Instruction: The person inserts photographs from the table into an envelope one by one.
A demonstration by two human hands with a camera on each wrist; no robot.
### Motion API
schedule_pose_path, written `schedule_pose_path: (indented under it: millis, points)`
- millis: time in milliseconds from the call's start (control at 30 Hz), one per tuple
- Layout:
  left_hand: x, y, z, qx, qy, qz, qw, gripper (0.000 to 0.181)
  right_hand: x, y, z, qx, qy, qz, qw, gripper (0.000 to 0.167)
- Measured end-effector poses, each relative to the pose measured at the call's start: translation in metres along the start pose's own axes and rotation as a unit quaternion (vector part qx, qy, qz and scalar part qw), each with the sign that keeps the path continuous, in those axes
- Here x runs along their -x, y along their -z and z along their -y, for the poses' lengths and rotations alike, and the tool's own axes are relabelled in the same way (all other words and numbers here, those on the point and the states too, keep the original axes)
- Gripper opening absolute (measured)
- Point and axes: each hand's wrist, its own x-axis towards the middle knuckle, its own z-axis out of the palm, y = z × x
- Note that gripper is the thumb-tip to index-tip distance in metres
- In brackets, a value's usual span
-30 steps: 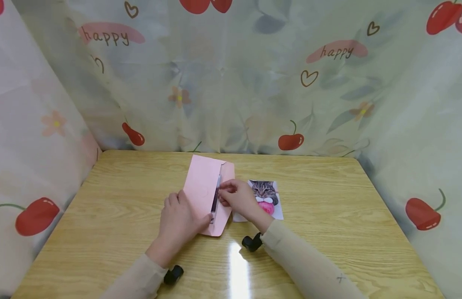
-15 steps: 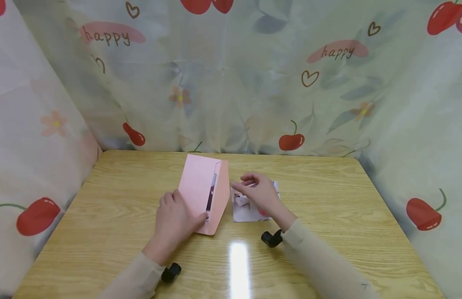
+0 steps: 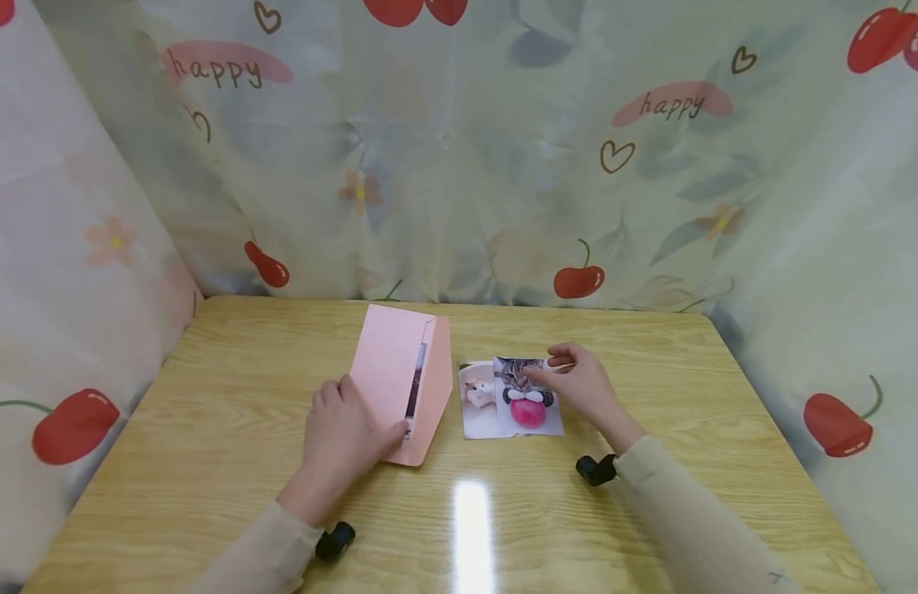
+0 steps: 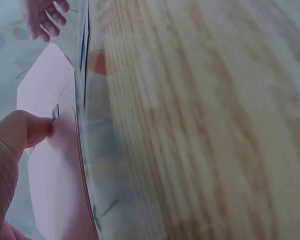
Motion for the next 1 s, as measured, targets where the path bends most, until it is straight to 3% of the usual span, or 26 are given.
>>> schedule_pose_path:
  millis: [367,733,1000]
  points:
    - [0.0,-0.002,0.001,-0.005,-0.005,0.009,0.9999,0.109,-0.007,0.001,-0.014,0.003,-0.053,0.024,0.9983,0.083]
    - [0.0,-0.003,-0.001,-0.009,0.0,0.015,0.9998,0.109,-0.015,-0.009,-0.017,0.048,-0.089,0.036,0.9943,0.099]
    - [0.0,-0.001,-0.004,-0.01,0.009,0.032,0.9994,0.109,-0.012,-0.017,-0.01,0.085,-0.086,0.029,0.9922,0.089]
